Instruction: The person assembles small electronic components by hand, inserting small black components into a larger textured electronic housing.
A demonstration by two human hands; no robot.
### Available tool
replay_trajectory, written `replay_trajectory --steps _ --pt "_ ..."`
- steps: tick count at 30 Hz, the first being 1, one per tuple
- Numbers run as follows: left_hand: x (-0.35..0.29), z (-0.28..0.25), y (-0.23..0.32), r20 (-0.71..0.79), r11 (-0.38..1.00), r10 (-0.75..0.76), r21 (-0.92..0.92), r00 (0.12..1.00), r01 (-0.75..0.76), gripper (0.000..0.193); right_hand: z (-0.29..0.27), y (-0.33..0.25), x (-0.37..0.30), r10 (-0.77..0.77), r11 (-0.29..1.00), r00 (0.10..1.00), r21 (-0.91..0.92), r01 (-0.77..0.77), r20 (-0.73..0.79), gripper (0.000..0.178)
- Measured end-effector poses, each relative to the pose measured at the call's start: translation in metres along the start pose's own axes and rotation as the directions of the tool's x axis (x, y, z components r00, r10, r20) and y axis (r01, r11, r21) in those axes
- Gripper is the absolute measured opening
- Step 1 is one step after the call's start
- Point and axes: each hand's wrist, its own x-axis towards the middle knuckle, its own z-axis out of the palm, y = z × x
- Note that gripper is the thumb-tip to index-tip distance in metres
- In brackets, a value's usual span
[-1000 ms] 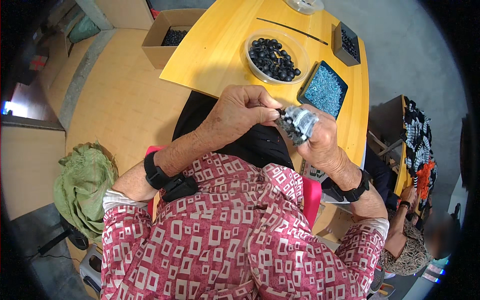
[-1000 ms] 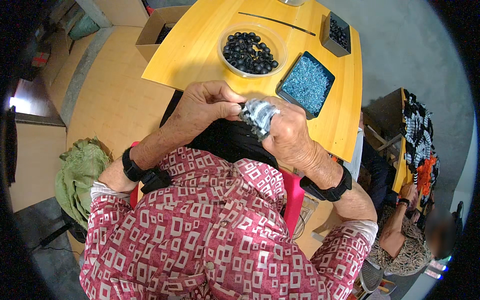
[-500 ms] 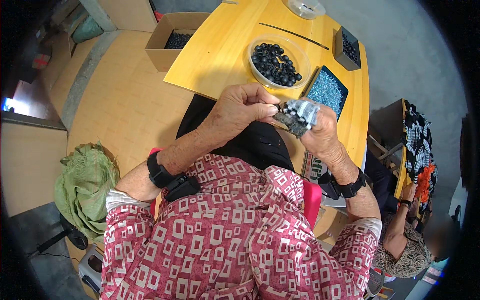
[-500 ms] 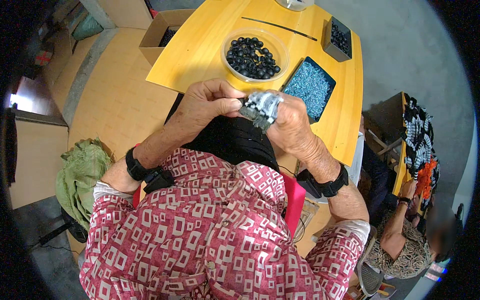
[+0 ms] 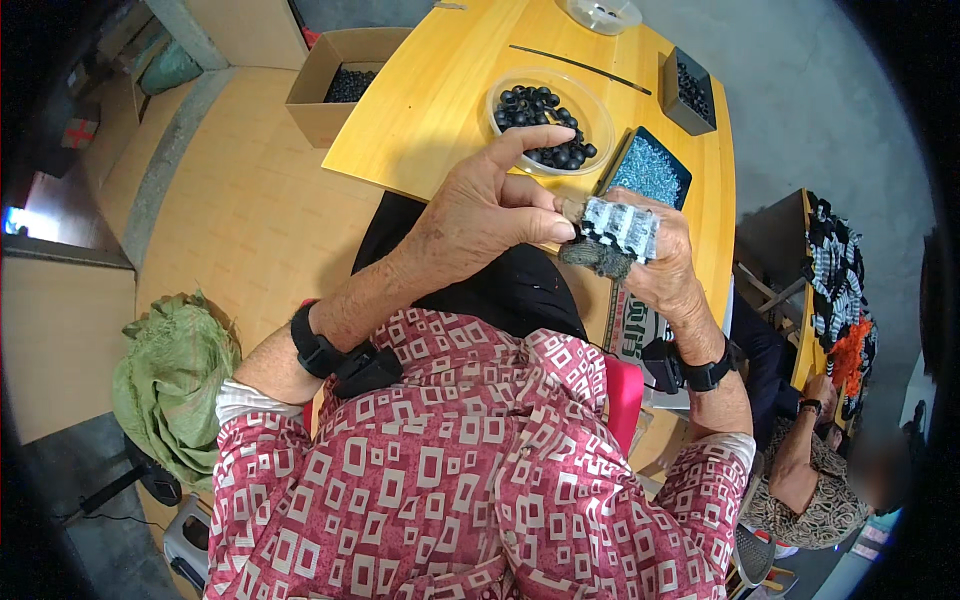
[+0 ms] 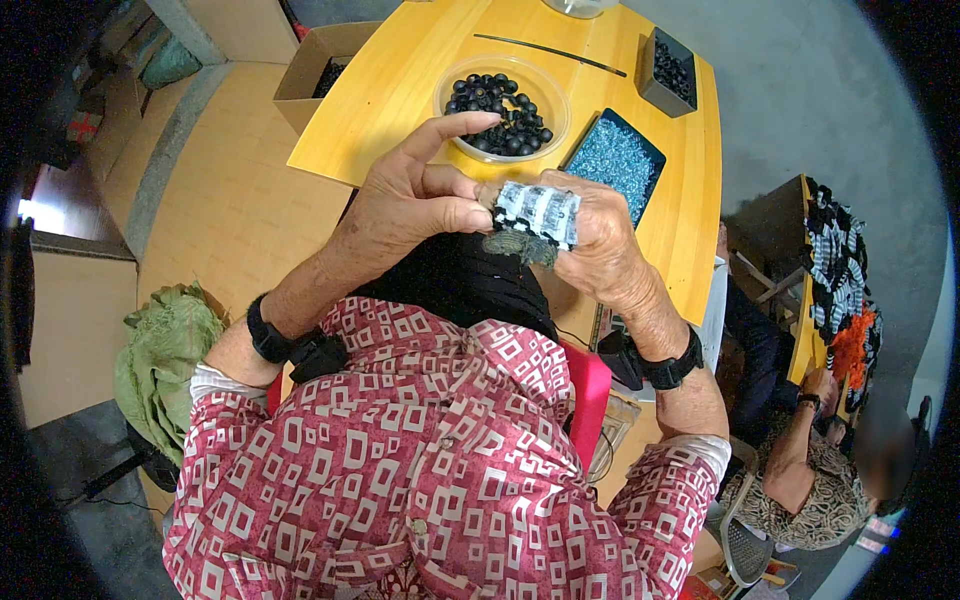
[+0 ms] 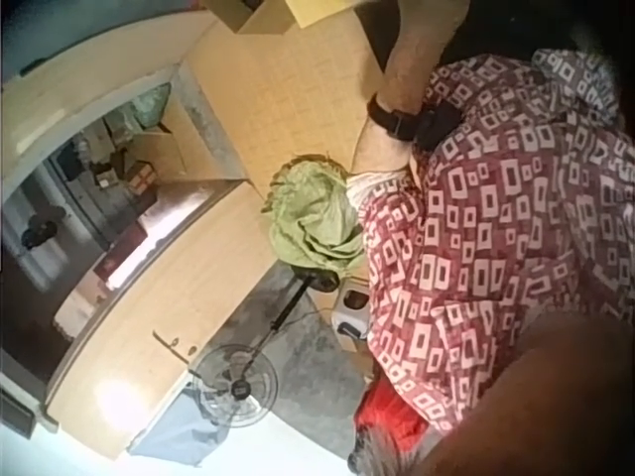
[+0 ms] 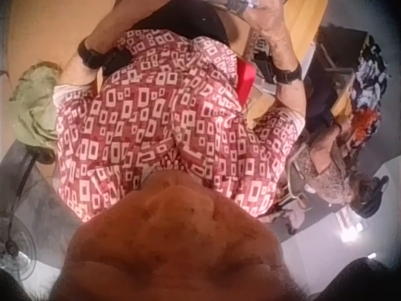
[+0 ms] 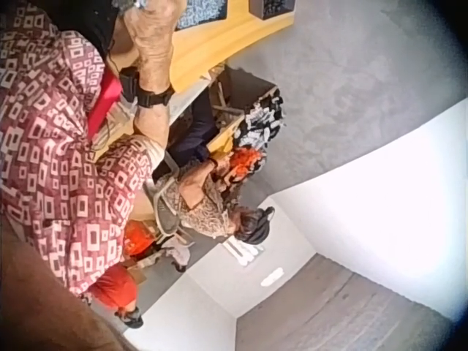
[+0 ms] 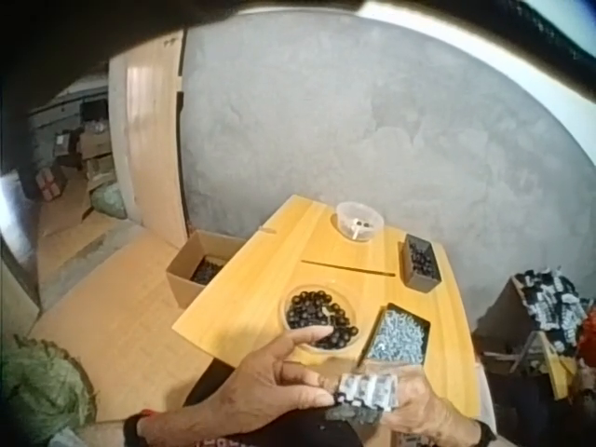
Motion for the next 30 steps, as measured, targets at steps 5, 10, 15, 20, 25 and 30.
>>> replay_trajectory --steps 5,10,15,20,25,30 --pt "0.0 0.009 0.008 -0.02 0.982 -0.123 -0.146 0.992 0.118 0.065 0.007 -0.001 -0.01 0.088 0.996 0.99 0.045 -0.083 -0.115 0.026" --pt "0.004 0.013 0.008 0.007 0.966 -0.207 -0.157 0.978 0.206 0.063 0.002 -0.011 -0.016 0.278 0.957 0.953 0.119 -0.264 -0.124 0.044" --pt "0.009 0.019 0.013 0.024 0.974 -0.213 -0.07 0.977 0.214 0.06 -0.002 -0.009 -0.021 0.246 0.965 0.965 0.116 -0.235 -0.092 0.049" --pt "0.015 0.023 0.013 0.032 0.962 -0.263 -0.073 0.964 0.265 0.057 -0.005 -0.015 -0.021 0.216 0.976 0.962 0.033 -0.213 -0.168 0.041" --pt "0.016 0.031 0.014 0.018 0.94 -0.294 -0.176 0.956 0.292 0.045 0.002 -0.012 -0.027 0.173 0.983 0.916 0.011 -0.182 -0.363 0.034" --pt "0.014 0.031 0.01 0.052 0.95 -0.257 -0.169 0.965 0.262 0.04 0.001 -0.019 -0.023 0.037 0.982 0.94 -0.163 -0.097 -0.34 0.03"
